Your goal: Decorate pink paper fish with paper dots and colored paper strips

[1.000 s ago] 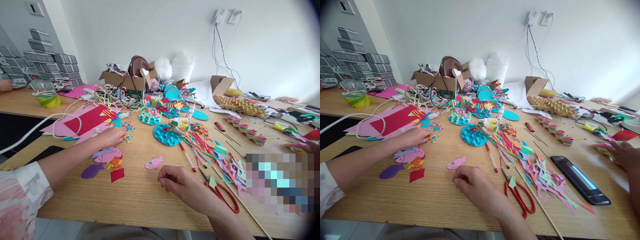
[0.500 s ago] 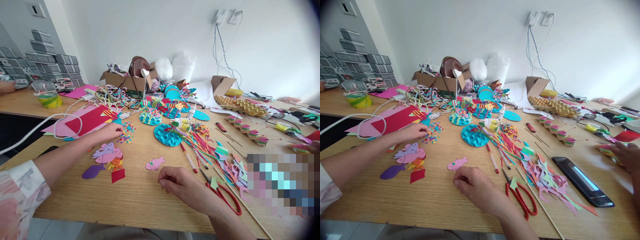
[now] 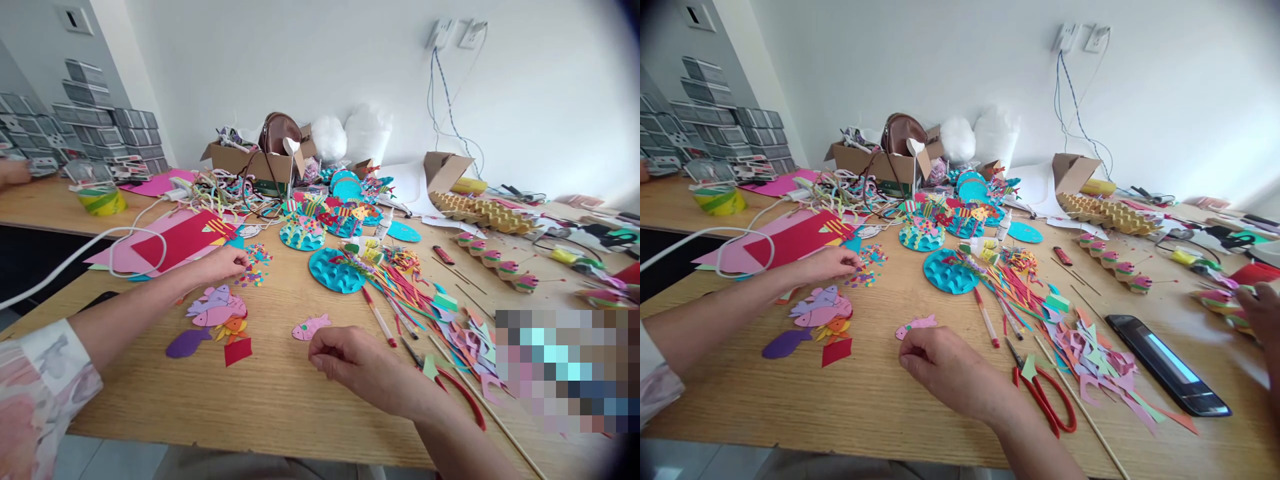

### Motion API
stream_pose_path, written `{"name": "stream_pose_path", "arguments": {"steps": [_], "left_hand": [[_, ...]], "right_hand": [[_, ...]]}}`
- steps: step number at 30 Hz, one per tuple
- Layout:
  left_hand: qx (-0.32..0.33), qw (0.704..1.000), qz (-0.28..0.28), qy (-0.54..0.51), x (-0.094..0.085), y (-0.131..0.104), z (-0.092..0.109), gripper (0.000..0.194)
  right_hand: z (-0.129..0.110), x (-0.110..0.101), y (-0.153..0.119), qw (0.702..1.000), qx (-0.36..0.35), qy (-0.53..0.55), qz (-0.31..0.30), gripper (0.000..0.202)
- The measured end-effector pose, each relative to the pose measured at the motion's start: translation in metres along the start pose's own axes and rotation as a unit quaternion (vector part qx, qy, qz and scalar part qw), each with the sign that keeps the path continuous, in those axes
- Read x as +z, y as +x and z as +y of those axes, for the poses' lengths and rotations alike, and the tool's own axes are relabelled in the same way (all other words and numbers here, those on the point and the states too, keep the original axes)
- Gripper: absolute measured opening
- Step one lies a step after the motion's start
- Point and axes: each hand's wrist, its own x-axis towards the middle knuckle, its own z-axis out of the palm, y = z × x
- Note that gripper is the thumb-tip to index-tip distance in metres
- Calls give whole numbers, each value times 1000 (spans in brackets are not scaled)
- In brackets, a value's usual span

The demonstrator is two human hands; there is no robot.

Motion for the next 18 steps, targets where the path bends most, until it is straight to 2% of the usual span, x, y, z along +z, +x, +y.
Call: {"name": "stream_pose_path", "arguments": {"steps": [6,18], "left_hand": [[6,1000,-7,19,1,-1,1,24],[51,993,44,95,11,7,-4,19]], "right_hand": [[-5,-1,3,1000,-13,-15,-1,13],[-6,1,0,1000,-9,-26,-12,14]]}}
